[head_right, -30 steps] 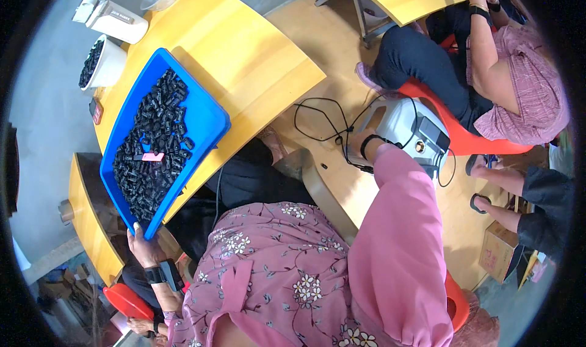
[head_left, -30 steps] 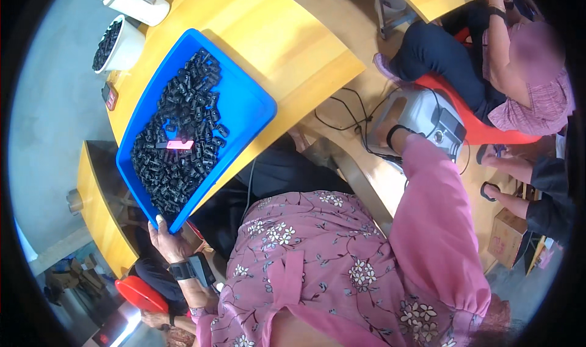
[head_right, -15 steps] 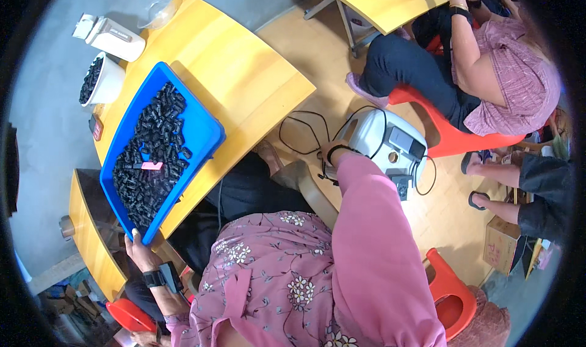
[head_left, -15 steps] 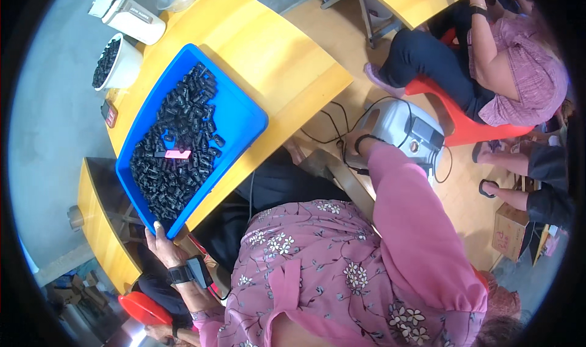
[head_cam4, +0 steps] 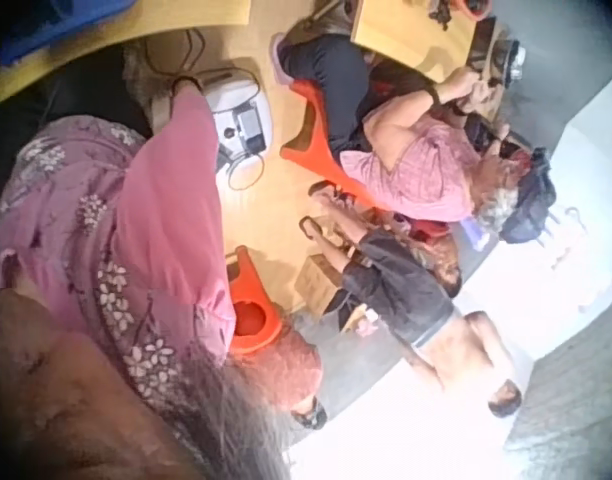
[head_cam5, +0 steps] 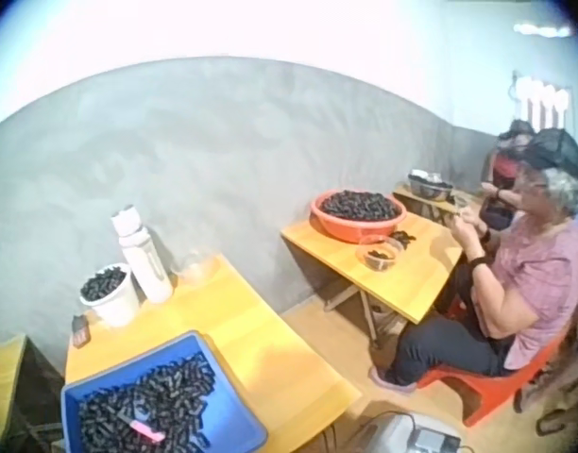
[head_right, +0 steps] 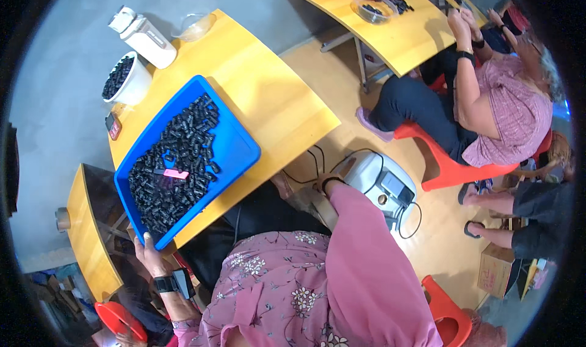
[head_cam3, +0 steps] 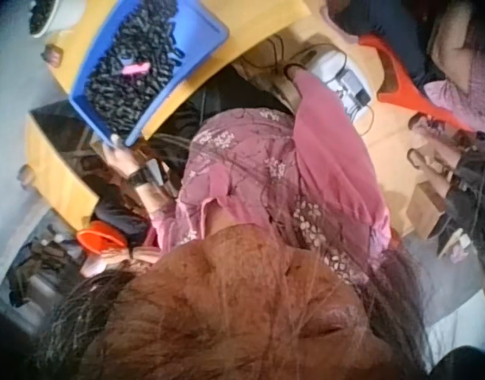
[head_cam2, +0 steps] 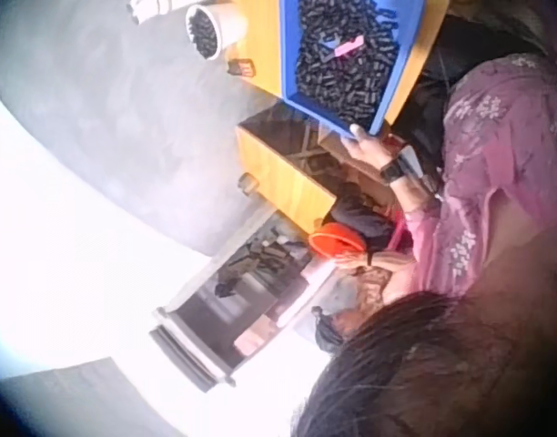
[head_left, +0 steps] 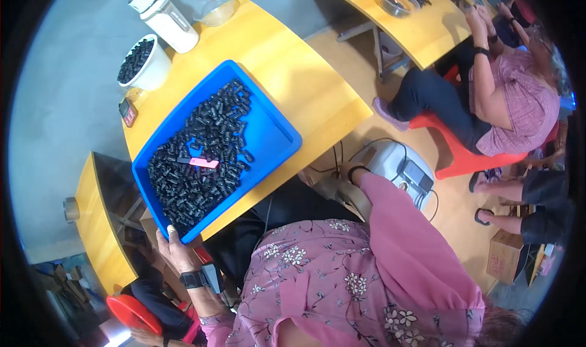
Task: The person is inspecting and cleaning small black plastic parts by hand using a small blade.
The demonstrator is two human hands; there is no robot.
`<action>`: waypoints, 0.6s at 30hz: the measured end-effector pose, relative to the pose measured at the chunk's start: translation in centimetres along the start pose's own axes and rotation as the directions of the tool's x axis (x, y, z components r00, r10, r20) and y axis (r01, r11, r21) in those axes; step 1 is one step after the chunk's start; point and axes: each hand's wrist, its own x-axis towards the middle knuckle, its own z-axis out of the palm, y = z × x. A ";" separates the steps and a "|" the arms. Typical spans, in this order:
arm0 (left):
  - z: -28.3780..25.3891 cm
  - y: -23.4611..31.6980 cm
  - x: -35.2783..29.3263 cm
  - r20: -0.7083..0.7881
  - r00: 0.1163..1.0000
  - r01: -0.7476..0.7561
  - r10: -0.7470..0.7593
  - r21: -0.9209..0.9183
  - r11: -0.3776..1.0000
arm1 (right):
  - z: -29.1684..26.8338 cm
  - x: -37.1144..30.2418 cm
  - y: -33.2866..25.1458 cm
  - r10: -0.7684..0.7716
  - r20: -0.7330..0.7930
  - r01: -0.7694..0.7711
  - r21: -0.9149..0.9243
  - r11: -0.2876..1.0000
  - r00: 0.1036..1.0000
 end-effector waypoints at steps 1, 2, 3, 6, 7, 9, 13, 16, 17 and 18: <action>0.2 0.1 -0.2 -0.008 1.000 -0.005 0.005 0.001 1.000 | -2.1 -2.3 -1.6 0.057 0.057 -0.049 -0.131 0.990 0.997; 0.5 0.4 -0.5 -0.014 1.000 -0.010 0.010 0.002 1.000 | -2.5 -1.8 -1.8 0.081 0.083 -0.072 -0.105 0.992 0.993; 1.1 1.3 -0.8 0.000 1.000 0.002 -0.002 -0.006 1.000 | -2.9 -1.6 -1.5 0.111 0.109 -0.103 -0.072 0.992 0.988; 0.2 0.4 -0.5 0.020 0.999 -0.031 0.031 0.021 0.999 | -4.0 -3.4 -2.9 0.089 0.086 -0.079 -0.108 0.991 0.992; 0.3 0.4 -0.5 -0.006 1.000 -0.001 0.001 0.023 1.000 | -4.3 -4.2 -3.4 0.066 0.060 -0.057 -0.144 0.988 0.996; 0.1 0.0 -0.6 -0.026 1.000 -0.001 0.002 0.017 1.000 | -3.3 -3.2 -3.1 0.092 0.054 -0.093 0.008 0.996 0.994; 0.7 0.4 -0.7 -0.045 0.999 -0.001 0.002 0.019 1.000 | -0.8 1.3 -1.4 0.005 0.091 0.004 -0.102 0.995 0.996; -0.3 -0.7 -0.5 -0.056 0.998 -0.009 0.010 0.010 1.000 | 0.5 3.0 -1.4 -0.153 0.102 0.176 -0.281 0.944 0.983; -0.7 -1.1 -0.4 -0.064 0.998 -0.016 0.017 0.011 1.000 | 0.7 3.5 -1.4 -0.214 0.097 0.235 -0.346 0.908 0.972; -0.9 -1.0 -0.5 -0.069 0.997 -0.033 0.034 0.017 0.999 | 0.8 4.4 -1.4 -0.319 0.065 0.318 -0.386 0.866 0.946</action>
